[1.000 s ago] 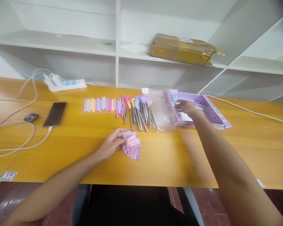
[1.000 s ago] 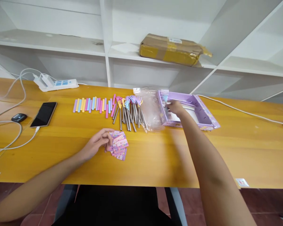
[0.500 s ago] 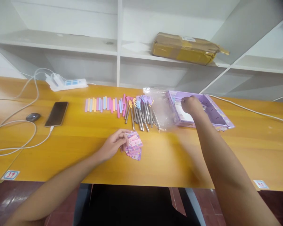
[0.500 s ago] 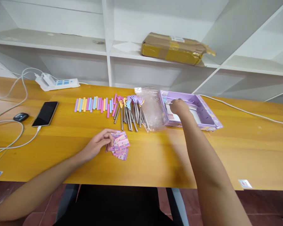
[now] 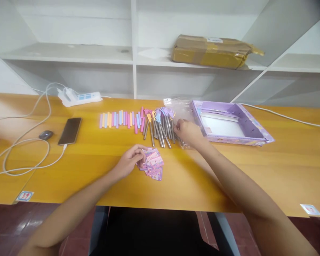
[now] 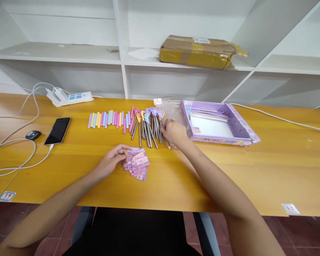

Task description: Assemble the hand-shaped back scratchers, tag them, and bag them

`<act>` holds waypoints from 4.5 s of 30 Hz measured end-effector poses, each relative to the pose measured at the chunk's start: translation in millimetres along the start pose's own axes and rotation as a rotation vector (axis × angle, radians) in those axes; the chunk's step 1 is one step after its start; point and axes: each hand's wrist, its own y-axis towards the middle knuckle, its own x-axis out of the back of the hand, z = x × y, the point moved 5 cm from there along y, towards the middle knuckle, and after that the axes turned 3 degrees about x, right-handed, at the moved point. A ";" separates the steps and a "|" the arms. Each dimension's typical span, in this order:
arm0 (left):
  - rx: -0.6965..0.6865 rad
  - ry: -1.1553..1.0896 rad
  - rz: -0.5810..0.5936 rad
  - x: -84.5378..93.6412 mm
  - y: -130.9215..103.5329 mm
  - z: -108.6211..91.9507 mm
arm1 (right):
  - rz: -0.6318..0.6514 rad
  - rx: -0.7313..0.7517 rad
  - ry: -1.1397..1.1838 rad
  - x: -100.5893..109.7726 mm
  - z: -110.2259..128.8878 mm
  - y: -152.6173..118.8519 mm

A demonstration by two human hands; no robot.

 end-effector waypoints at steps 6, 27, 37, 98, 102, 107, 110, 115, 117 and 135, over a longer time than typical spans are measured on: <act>-0.009 0.412 -0.246 79.3 7.3 -33.9 | 0.031 0.040 0.032 2.8 0.6 -1.1; 0.248 1.233 -0.765 246.1 42.7 -56.8 | 0.010 -0.101 0.088 2.0 -4.8 13.4; 0.090 1.245 -0.387 127.6 1.2 -75.0 | -0.377 0.074 0.886 35.9 -6.3 -52.4; -0.244 0.923 0.029 38.5 4.1 -22.6 | -0.236 0.124 1.751 -23.9 11.4 -97.1; -0.244 0.939 0.018 39.3 2.5 -24.4 | -0.524 -0.051 1.863 -12.1 -11.6 -93.8; -0.266 0.952 0.031 37.0 -0.4 -21.9 | -0.474 -0.070 1.886 -10.6 -16.0 -89.1; -0.277 0.942 -0.007 37.6 -1.2 -21.2 | -0.414 -0.018 1.918 -11.1 -10.7 -87.9; -0.279 0.940 0.017 34.3 -2.1 -19.2 | -0.296 0.034 1.916 -12.4 0.8 -88.1; -0.290 0.932 0.018 33.1 -3.2 -19.5 | -0.276 0.040 1.907 -12.0 3.5 -89.5; -0.394 0.853 -0.190 26.4 -16.5 -31.4 | -0.168 0.057 1.915 -30.7 32.1 -107.3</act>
